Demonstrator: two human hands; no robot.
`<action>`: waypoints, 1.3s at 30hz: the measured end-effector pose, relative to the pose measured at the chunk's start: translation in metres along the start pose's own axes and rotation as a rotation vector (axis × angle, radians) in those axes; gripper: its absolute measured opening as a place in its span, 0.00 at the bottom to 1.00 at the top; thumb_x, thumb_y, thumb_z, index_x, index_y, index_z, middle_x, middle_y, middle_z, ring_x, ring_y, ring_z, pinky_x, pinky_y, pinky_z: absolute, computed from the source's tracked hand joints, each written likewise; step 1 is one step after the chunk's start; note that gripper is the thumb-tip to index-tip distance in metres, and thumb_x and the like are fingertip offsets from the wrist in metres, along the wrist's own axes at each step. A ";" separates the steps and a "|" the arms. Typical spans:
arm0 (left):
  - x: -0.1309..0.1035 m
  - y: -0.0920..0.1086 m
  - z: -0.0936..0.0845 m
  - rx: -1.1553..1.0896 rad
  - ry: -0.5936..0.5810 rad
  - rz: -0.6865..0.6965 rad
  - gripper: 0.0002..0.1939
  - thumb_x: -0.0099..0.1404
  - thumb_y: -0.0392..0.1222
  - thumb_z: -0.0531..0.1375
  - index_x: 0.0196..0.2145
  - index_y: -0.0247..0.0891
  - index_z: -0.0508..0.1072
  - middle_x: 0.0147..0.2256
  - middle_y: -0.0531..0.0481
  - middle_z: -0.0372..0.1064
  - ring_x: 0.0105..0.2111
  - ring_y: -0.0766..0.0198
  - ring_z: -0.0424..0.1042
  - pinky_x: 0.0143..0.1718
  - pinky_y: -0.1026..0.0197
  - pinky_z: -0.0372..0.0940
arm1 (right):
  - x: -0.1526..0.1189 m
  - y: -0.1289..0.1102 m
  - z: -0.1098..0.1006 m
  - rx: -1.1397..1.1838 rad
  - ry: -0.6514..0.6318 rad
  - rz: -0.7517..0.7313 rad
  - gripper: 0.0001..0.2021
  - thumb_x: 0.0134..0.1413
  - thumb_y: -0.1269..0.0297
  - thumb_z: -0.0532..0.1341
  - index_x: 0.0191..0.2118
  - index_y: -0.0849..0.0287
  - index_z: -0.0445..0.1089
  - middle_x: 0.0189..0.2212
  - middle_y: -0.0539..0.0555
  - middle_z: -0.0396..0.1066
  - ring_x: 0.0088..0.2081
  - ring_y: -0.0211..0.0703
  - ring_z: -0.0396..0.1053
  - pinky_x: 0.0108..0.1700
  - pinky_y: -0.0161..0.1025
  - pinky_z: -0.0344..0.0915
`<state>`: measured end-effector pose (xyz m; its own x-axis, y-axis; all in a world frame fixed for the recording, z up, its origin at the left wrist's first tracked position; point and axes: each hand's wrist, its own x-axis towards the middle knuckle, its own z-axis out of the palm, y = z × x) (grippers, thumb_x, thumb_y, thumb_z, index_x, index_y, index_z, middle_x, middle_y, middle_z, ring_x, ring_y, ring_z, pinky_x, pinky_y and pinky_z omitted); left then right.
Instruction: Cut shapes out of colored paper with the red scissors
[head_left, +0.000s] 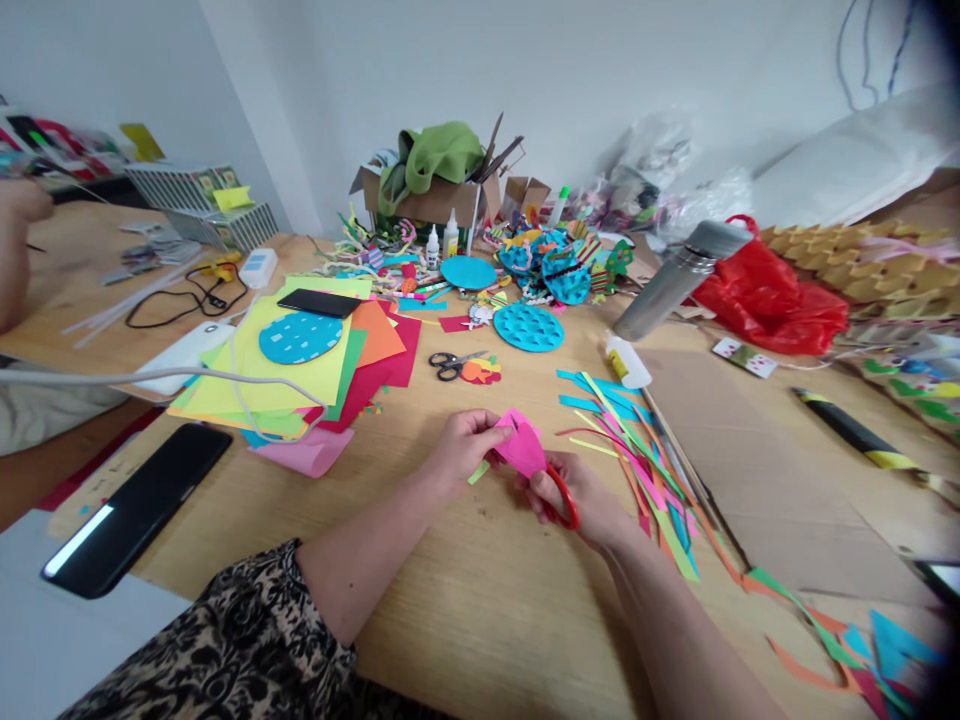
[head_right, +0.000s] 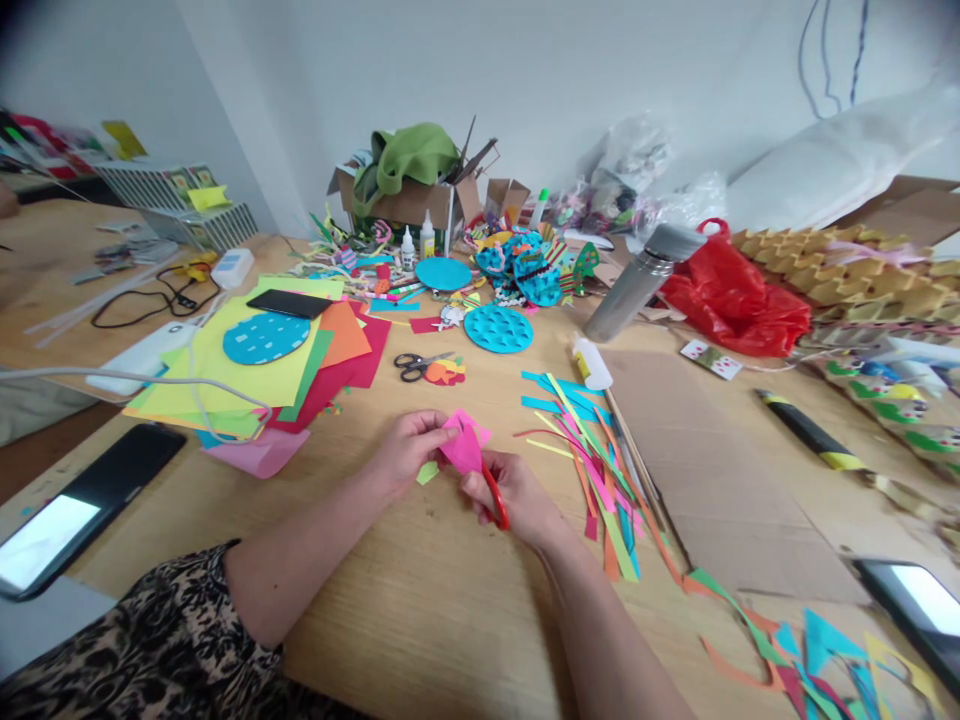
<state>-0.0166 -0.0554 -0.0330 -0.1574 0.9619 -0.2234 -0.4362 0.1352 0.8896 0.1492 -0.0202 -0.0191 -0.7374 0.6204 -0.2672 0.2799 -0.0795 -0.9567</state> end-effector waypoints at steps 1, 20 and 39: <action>0.000 0.000 0.000 -0.004 -0.001 -0.003 0.14 0.48 0.45 0.69 0.23 0.34 0.69 0.21 0.52 0.67 0.20 0.70 0.63 0.23 0.65 0.57 | 0.000 0.000 0.000 0.001 0.000 -0.003 0.31 0.38 0.31 0.66 0.27 0.59 0.63 0.16 0.47 0.62 0.16 0.33 0.57 0.18 0.32 0.51; 0.002 0.000 -0.001 -0.011 0.018 -0.026 0.12 0.49 0.44 0.68 0.24 0.34 0.70 0.21 0.52 0.67 0.21 0.70 0.64 0.22 0.66 0.59 | 0.001 -0.001 0.000 -0.026 0.002 -0.010 0.32 0.40 0.30 0.64 0.25 0.58 0.61 0.14 0.47 0.62 0.14 0.32 0.55 0.18 0.32 0.51; 0.002 0.001 -0.002 -0.034 0.001 -0.070 0.13 0.48 0.43 0.69 0.24 0.33 0.71 0.21 0.52 0.67 0.19 0.71 0.63 0.22 0.65 0.57 | 0.001 0.000 -0.002 -0.027 -0.099 0.043 0.19 0.40 0.53 0.73 0.33 0.60 0.69 0.21 0.46 0.64 0.22 0.34 0.60 0.23 0.32 0.56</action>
<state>-0.0189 -0.0539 -0.0334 -0.1265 0.9502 -0.2848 -0.4758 0.1938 0.8579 0.1495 -0.0175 -0.0189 -0.7808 0.5370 -0.3193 0.3282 -0.0823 -0.9410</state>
